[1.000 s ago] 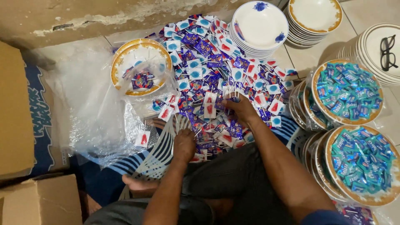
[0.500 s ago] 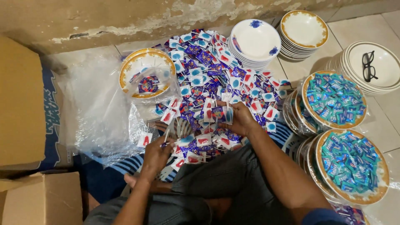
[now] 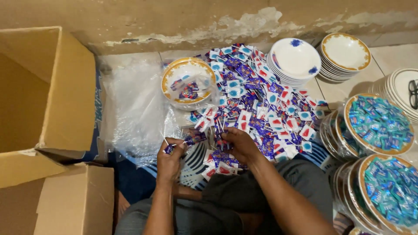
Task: The person packages stacks of disposable plates by placing them into plastic bags along with condiment packets and then placing the filled bags into cardboard boxes.
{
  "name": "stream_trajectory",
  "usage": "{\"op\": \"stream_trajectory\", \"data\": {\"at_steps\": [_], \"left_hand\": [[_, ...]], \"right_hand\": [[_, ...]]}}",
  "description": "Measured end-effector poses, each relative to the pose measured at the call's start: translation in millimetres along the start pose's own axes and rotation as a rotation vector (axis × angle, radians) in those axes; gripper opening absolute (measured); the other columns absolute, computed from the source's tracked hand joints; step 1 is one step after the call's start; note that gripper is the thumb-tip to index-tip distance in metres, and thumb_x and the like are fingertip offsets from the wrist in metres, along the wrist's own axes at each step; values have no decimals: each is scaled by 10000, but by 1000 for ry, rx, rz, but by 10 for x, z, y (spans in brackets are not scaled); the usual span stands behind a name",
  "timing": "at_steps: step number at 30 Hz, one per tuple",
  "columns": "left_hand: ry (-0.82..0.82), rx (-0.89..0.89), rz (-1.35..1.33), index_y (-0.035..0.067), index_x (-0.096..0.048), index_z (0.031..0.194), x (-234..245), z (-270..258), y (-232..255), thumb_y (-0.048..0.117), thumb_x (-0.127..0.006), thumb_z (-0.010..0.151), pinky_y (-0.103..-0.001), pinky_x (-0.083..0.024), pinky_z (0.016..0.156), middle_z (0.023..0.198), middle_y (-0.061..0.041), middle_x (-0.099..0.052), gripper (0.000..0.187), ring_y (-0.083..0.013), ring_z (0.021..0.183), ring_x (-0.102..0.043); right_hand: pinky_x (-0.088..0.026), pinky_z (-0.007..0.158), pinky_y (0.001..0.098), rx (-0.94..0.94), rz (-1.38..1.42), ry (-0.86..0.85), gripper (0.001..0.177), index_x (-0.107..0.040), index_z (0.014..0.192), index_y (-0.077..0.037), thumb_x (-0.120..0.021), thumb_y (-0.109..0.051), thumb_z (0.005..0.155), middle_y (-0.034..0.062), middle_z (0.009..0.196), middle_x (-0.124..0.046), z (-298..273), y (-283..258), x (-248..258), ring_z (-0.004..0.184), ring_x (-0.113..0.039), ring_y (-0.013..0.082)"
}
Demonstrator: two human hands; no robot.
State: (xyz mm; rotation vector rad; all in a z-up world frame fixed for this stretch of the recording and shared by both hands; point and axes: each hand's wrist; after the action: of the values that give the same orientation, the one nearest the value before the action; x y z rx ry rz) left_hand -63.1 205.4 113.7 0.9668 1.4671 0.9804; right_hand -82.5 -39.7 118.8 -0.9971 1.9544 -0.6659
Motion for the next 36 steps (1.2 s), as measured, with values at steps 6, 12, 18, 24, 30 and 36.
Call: {"op": "stream_trajectory", "data": {"at_steps": [6, 12, 18, 24, 30, 36], "left_hand": [[138, 89, -56, -5, -680, 1015, 26, 161, -114, -40, -685, 897, -304, -629, 713, 793, -185, -674, 123, -178, 683, -698], [166, 174, 4, -20, -701, 1032, -119, 38, 86, -30, -681, 897, -358, -640, 759, 845, -255, -712, 137, -245, 745, -743], [187, 217, -73, -9, -691, 1042, -234, 85, 205, -53, -668, 886, -349, -642, 722, 823, -204, -680, 164, -209, 701, -706], [127, 279, -129, -19, -661, 1057, -316, 284, -81, -62, -644, 892, -367, -648, 743, 868, -213, -683, 171, -232, 721, -710], [183, 363, -491, 99, -532, 1236, -435, 462, -522, 90, -627, 981, -393, -594, 852, 1027, -110, -644, 273, -217, 898, -691], [217, 292, -479, 49, -578, 1223, -1051, 247, 16, 202, -491, 1072, -247, -592, 743, 1083, -173, -645, 231, -205, 837, -670]], "right_hand": [[-620, 578, 368, 138, -208, 51, 494, -672, 1229, 39, -865, -154, 817, 115, 851, -675, 251, -481, -858, 710, -682, 198], [-662, 780, 447, 93, -56, 125, 357, -603, 1235, 34, -691, -149, 942, 172, 1087, -546, 1269, -591, -1185, 968, -672, 325], [-657, 767, 430, 133, -315, 66, 444, -604, 1338, -24, -676, -275, 978, 140, 1227, -567, 813, -617, -1119, 1051, -643, 241], [-506, 467, 223, 118, -588, -208, 402, -706, 1175, -30, -808, -283, 880, 60, 756, -625, 358, -456, -799, 620, -569, 136], [-565, 523, 274, 40, -92, 22, 336, -547, 909, -110, -845, -249, 839, 34, 735, -610, 441, -85, -689, 640, -641, 164], [-447, 531, 218, -30, -192, 13, 262, -627, 940, -122, -775, -338, 934, -19, 742, -570, 479, 299, -494, 640, -631, 115]]}}
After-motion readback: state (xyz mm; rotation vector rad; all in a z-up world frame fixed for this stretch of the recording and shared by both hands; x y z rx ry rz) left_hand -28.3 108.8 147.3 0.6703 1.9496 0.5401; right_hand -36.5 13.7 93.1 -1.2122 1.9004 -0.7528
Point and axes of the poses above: each hand's wrist, its own z-axis towards the middle knuckle, its own x-axis out of the back of the hand, y = z × x
